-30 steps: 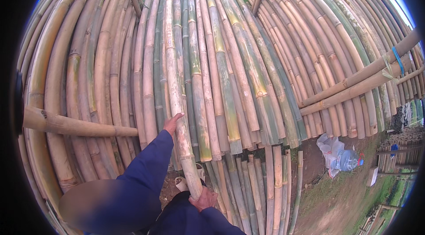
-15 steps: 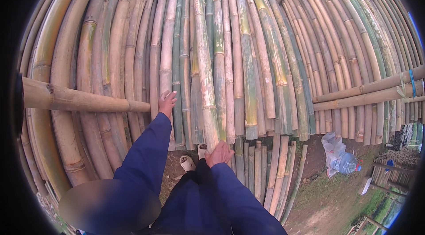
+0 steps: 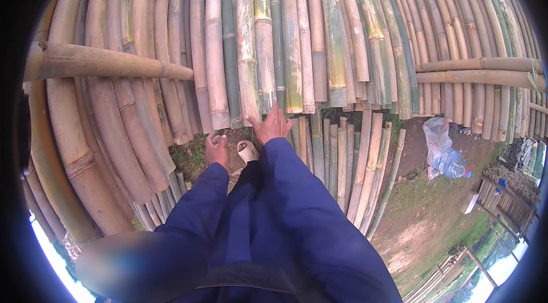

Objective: The person uses a hand saw to cut a bamboo pole into shorter sections. After cutting, they stack the cut pieces with other bamboo poles in a large outdoor pile.

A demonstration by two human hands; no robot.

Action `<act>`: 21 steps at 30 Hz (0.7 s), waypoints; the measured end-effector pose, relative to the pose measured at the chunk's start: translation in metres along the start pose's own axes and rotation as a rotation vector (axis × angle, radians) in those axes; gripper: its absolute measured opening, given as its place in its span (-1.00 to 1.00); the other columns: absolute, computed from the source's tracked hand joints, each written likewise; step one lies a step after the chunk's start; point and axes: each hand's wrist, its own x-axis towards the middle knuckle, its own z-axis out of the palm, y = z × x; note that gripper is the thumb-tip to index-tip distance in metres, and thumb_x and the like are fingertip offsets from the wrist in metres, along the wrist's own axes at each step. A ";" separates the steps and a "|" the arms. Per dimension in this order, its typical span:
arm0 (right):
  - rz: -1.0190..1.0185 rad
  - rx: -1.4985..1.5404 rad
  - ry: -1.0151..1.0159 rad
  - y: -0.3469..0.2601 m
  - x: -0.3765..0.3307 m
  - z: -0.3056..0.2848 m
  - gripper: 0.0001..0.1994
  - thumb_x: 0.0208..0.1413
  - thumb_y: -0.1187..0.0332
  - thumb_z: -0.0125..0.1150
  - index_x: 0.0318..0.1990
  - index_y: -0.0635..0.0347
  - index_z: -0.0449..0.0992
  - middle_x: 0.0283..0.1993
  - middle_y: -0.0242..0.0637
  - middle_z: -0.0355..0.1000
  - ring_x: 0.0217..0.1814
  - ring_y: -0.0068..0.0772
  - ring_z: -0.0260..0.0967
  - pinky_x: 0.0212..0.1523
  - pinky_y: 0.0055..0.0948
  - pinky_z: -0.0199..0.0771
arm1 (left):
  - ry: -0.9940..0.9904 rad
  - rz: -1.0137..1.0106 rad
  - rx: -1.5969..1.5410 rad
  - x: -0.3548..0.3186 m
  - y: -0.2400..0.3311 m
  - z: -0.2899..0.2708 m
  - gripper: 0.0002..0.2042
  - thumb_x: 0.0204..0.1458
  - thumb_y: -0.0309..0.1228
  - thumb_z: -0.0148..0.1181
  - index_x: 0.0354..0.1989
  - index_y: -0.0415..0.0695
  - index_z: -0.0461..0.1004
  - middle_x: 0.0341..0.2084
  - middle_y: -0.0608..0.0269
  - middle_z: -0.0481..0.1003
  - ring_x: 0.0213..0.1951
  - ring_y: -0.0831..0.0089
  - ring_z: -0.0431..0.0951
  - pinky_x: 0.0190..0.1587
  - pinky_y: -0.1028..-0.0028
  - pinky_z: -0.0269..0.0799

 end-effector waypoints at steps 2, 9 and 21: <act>-0.051 0.052 0.059 0.025 -0.016 -0.016 -0.03 0.01 -0.25 0.33 0.38 0.35 0.19 0.30 0.10 0.30 0.37 0.02 0.24 0.40 0.04 -0.07 | -0.072 -0.063 0.049 -0.020 -0.024 -0.007 -0.44 0.06 -0.25 0.35 0.21 -0.19 0.36 0.02 0.00 0.54 -0.14 0.22 0.61 -0.04 0.29 0.50; 0.189 0.171 0.016 0.167 -0.055 -0.003 -0.31 0.08 0.00 0.32 0.28 0.23 0.38 0.07 -0.01 0.52 0.14 0.02 0.46 0.15 -0.10 0.40 | -0.484 -0.091 0.317 -0.048 -0.106 -0.033 -0.43 -0.05 -0.18 0.40 0.12 -0.21 0.46 -0.09 -0.08 0.60 -0.05 0.05 0.62 0.06 0.20 0.49; 0.256 -0.048 0.507 0.190 0.066 -0.119 -0.35 0.10 0.03 0.29 0.27 0.20 0.37 0.23 -0.05 0.40 0.29 -0.01 0.34 0.22 0.03 0.29 | -0.560 0.061 0.748 -0.041 -0.125 -0.092 -0.49 -0.07 -0.38 0.42 0.12 -0.18 0.48 -0.15 -0.03 0.63 -0.08 0.13 0.65 0.07 0.25 0.50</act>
